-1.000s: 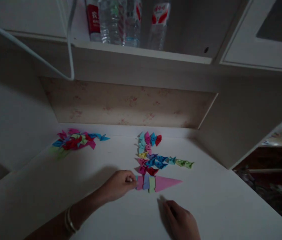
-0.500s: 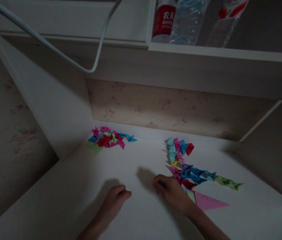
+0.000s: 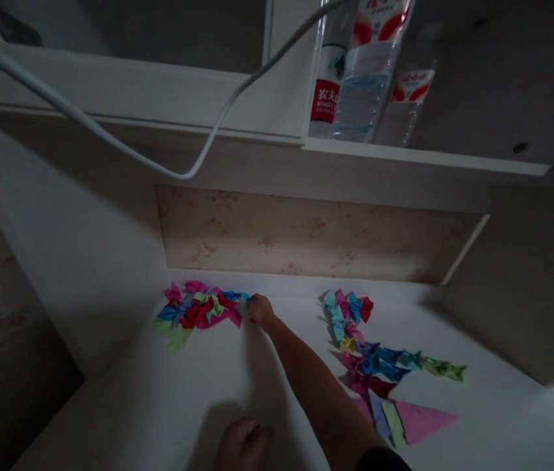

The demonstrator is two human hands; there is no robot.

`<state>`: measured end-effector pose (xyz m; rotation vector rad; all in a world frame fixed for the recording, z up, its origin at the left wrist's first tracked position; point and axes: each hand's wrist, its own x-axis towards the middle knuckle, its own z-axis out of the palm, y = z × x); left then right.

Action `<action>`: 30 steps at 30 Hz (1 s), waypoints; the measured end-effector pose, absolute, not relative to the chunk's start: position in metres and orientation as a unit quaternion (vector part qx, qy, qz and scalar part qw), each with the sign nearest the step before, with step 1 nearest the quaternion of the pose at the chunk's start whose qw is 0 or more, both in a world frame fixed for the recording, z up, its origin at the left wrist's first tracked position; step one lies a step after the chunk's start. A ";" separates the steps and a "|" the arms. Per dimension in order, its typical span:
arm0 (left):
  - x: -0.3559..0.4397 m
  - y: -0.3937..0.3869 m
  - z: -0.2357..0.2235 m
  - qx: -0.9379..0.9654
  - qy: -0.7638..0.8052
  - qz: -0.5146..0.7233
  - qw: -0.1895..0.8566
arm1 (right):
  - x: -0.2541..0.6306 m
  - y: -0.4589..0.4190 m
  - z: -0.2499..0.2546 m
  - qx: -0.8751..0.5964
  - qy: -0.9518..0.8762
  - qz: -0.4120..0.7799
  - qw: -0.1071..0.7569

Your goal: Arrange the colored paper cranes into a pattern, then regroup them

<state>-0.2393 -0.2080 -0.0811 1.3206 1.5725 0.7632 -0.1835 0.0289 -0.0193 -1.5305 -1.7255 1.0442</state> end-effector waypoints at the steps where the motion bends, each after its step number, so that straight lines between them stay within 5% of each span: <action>1: -0.240 -0.208 -0.081 0.537 0.635 0.311 0.460 | -0.184 0.031 -0.021 -0.589 -0.646 0.382 0.299; 10: -0.238 -0.214 -0.051 0.491 0.611 0.371 0.498 | -0.141 0.004 -0.035 -0.639 -0.585 0.319 0.385; 19: -0.235 -0.210 -0.063 0.462 0.595 0.395 0.526 | -0.058 -0.110 -0.054 -0.533 -0.526 0.432 0.503; 30: -0.227 -0.216 -0.062 0.443 0.598 0.420 0.520 | 0.062 -0.189 -0.045 -0.548 -0.541 0.410 0.488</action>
